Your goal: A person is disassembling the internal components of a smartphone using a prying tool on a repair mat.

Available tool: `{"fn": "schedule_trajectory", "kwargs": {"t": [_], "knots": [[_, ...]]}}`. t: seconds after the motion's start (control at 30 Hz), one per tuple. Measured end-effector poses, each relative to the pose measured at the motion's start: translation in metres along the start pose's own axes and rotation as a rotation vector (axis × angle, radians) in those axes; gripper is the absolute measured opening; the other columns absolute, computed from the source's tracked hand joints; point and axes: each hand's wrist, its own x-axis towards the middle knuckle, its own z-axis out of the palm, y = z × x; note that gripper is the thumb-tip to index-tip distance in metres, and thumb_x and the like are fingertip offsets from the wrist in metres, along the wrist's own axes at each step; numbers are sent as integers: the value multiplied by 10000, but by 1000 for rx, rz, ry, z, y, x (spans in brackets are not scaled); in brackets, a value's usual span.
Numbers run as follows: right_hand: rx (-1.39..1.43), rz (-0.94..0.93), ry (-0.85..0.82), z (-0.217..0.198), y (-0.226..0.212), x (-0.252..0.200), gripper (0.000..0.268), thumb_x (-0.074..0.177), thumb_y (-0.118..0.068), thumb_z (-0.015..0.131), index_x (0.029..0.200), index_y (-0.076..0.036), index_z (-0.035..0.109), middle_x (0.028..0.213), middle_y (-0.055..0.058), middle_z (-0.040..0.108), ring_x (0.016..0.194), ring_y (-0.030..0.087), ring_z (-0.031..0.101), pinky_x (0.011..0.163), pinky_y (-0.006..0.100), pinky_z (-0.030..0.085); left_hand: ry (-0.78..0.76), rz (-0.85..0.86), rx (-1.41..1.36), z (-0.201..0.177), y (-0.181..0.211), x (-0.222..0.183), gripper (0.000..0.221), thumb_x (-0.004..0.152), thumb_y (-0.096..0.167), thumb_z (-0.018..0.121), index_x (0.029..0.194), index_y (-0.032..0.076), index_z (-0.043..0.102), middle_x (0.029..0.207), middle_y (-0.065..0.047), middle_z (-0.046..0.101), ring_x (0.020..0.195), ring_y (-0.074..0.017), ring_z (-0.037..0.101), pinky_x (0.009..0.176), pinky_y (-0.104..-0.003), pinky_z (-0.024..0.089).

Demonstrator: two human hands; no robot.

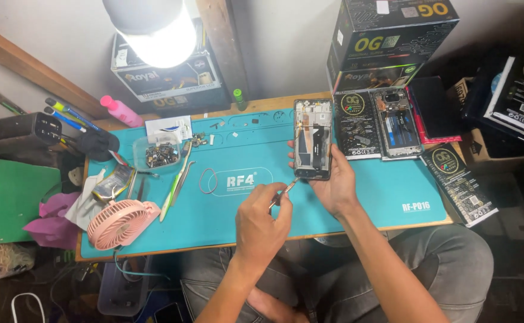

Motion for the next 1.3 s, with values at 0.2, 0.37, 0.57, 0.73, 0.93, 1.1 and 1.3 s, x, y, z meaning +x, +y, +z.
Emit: {"fn": "schedule_trajectory", "kwargs": {"t": [0.2,0.37,0.57,0.73,0.93,1.1,1.3], "knots": [[-69,13,-99,26,-20,-25,698,1083,-428,359,1596,31,476,1510,294,607,1332,485,624,1130,571,527,3,20,84,14,-5,-8,144,952,144,685,1044,116,793,791,-53,712,651,-235,696,541,-415,516],[-17,-1,-23,23,-13,-21,631,1078,-429,398,1545,-30,544,1502,294,628,1292,491,649,1118,618,544,-24,-37,54,12,3,0,165,942,117,683,1033,66,811,766,-120,745,655,-286,746,534,-401,570],[15,-34,15,16,-4,-17,563,1072,-425,456,1520,-109,586,1499,277,645,1293,522,662,1143,659,547,-57,-40,32,14,4,6,144,938,60,695,998,3,813,673,-163,718,631,-315,774,488,-362,597],[-78,-44,-48,4,1,-11,560,1082,-430,424,1559,-162,546,1497,292,645,1295,511,673,1141,652,559,-107,56,171,4,20,15,126,907,16,730,1002,-10,808,687,-149,705,645,-290,780,483,-334,608],[-206,-118,-143,-1,4,-8,583,1107,-414,371,1638,-189,459,1516,285,632,1301,454,686,1167,578,558,-242,124,351,22,-5,16,91,987,47,703,980,-14,771,623,-106,615,555,-284,744,424,-327,581],[-241,-142,-200,-6,9,-7,604,1105,-432,369,1656,-189,425,1518,286,626,1299,435,688,1152,558,566,-339,24,326,9,20,21,315,953,113,775,1201,-63,696,840,-210,681,746,-449,794,517,-499,645],[-277,-172,-208,-3,5,-9,613,1118,-442,333,1657,-163,419,1519,283,619,1289,398,687,1170,539,553,-339,-66,196,20,-13,14,161,997,72,677,894,-24,755,570,-146,645,528,-299,739,410,-335,546]]}}
